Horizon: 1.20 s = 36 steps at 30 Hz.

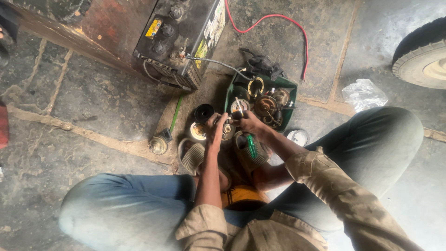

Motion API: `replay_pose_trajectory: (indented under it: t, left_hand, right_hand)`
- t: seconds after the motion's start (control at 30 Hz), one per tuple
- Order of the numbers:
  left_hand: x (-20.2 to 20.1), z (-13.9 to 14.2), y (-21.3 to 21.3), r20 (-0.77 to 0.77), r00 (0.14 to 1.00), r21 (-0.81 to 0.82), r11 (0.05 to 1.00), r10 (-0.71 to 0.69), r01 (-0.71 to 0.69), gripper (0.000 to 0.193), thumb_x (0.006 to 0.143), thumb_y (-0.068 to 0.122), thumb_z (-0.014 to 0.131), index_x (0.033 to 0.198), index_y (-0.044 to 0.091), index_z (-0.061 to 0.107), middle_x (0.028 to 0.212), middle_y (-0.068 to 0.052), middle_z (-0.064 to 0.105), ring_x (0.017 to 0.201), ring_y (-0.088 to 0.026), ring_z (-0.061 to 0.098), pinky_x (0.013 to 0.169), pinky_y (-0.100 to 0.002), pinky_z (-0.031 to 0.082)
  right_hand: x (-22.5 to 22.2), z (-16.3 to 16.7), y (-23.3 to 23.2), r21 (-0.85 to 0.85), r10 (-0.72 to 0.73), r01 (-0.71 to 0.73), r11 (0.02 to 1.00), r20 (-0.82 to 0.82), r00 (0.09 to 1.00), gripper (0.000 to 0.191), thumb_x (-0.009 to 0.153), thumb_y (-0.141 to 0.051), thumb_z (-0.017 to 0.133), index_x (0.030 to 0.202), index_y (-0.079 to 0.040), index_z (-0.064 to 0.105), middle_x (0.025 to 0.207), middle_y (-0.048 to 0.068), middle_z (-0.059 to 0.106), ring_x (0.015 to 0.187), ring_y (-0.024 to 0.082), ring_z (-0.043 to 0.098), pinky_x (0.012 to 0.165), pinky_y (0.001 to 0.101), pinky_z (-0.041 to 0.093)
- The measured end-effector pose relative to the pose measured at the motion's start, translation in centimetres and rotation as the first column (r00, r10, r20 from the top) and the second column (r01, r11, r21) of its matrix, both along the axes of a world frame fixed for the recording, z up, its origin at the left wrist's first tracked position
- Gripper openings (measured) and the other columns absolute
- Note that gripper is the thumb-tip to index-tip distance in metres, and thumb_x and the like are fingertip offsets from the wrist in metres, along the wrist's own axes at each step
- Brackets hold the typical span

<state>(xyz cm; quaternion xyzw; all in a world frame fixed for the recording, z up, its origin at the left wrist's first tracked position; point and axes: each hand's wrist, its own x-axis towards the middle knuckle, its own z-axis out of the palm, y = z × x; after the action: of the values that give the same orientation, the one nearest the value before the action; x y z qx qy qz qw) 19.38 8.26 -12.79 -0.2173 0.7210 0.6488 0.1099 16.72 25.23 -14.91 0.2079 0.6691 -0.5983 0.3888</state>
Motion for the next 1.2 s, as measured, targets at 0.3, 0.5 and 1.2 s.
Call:
replay_pose_trajectory:
  t: [0.3,0.5,1.2]
  left_hand:
    - [-0.3,-0.5,-0.6,0.003,0.999,-0.016,0.998,-0.053,0.053,0.042,0.088,0.048,0.068,0.08,0.007,0.069,0.075,-0.006,0.067,0.066,-0.015,0.06,0.061,-0.032,0.046]
    - [-1.0,-0.3,-2.3,0.111,0.965,0.048,0.969,0.236,-0.242,0.044,0.083,0.05,0.069,0.091,0.007,0.07,0.086,-0.007,0.071,0.074,-0.017,0.07,0.069,-0.034,0.059]
    - [-3.5,3.1,-5.6,0.146,0.79,0.248,0.751,0.596,-0.612,0.087,0.081,0.048,0.075,0.145,-0.004,0.047,0.142,-0.023,0.056,0.12,-0.03,0.066,0.096,-0.04,0.058]
  right_hand:
    - [-0.1,1.8,0.0,-0.011,0.032,-0.032,0.999,-0.015,0.999,0.072,0.079,-0.039,0.08,0.137,-0.011,0.048,0.125,0.013,0.061,0.102,0.025,0.061,0.077,0.0367,0.055]
    - [2.6,-1.5,-0.1,0.012,0.02,-0.019,1.0,-0.123,0.992,0.069,0.096,-0.056,0.077,0.126,0.003,0.056,0.093,0.013,0.059,0.074,0.022,0.054,0.06,0.039,0.048]
    - [9.5,-1.7,-10.2,0.411,0.475,-0.366,0.835,-0.199,0.857,0.023,0.081,-0.014,0.063,0.092,0.005,0.071,0.091,0.029,0.071,0.091,0.045,0.071,0.076,0.0501,0.057]
